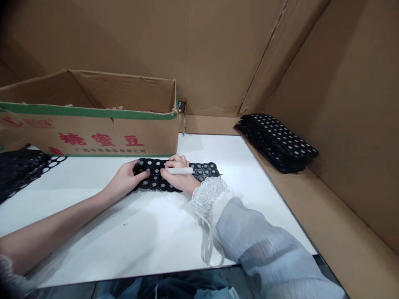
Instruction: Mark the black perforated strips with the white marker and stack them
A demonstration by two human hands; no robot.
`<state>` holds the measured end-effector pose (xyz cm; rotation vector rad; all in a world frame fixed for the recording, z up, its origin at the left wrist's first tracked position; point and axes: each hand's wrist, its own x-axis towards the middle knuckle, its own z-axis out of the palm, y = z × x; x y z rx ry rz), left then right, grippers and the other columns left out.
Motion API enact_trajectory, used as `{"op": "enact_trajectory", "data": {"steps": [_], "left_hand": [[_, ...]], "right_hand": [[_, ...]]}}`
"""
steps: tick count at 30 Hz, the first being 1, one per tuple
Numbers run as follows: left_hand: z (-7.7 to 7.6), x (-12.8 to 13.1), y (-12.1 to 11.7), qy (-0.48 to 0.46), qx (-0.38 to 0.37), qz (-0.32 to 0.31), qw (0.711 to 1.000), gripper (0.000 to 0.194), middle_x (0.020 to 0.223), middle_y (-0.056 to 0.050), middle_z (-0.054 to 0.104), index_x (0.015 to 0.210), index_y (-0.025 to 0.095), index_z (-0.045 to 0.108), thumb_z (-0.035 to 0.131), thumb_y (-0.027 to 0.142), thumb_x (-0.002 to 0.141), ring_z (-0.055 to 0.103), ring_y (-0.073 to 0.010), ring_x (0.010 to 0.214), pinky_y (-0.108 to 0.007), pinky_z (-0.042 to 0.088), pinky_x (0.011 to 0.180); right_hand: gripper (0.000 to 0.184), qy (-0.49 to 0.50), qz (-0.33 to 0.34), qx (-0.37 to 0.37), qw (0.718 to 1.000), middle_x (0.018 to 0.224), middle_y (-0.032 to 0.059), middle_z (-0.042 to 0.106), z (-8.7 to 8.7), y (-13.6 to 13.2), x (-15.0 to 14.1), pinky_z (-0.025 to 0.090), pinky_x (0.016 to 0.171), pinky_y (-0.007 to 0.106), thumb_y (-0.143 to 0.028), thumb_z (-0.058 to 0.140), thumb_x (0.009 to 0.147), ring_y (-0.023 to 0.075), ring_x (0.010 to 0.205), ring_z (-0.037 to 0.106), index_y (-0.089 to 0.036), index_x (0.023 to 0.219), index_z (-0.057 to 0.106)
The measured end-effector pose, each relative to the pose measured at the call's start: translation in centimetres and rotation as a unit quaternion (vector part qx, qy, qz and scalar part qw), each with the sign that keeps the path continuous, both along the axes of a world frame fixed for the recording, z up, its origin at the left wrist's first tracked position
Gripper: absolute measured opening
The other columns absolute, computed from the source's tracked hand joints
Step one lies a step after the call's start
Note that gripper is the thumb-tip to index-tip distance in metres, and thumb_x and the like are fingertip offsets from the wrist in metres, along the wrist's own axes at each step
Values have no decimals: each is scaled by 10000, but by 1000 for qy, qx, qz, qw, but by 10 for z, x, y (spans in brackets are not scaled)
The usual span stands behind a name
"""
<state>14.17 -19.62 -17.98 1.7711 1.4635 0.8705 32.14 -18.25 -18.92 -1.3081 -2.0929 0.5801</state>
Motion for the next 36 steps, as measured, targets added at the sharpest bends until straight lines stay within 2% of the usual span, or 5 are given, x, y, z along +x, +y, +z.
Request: {"op": "enact_trajectory", "data": {"steps": [9,17,24,30,36], "left_hand": [[3,18,-21,-78,-17,-59,995,327,1003,-50,580,1038,160,458,479,277,733,545,-194,923,-290,436,766],[5,-10,-10,34,-49,-113,992,418,965,-44,613,1015,178,497,609,295,630,580,-227,865,-323,458,719],[7,-8,-8,-22,-123,-104,987,338,810,-15,651,919,163,579,615,232,590,601,-191,729,-276,472,613],[7,-4,-4,-36,-111,-82,990,344,772,-2,626,915,151,577,583,176,572,572,-160,694,-241,449,591],[3,-3,-8,26,-74,-65,995,157,641,18,548,735,148,532,523,213,593,480,-115,555,-198,349,463]], "right_hand": [[218,-101,-20,64,993,925,48,465,-3,-3,-9,299,792,344,-301,374,850,185,908,374,-191,740,526],[463,-45,87,-62,993,878,24,514,11,3,8,255,909,388,-400,269,879,182,956,400,-175,538,486],[293,-57,181,-117,975,944,28,506,21,4,21,263,955,363,-183,382,756,197,1000,412,-181,491,507],[254,-48,117,-113,986,942,35,486,21,-3,15,239,962,384,-210,393,742,205,1004,390,-174,529,525],[256,-75,101,-83,989,900,27,442,16,-6,10,263,897,398,-233,379,763,203,975,364,-179,554,516]]}}
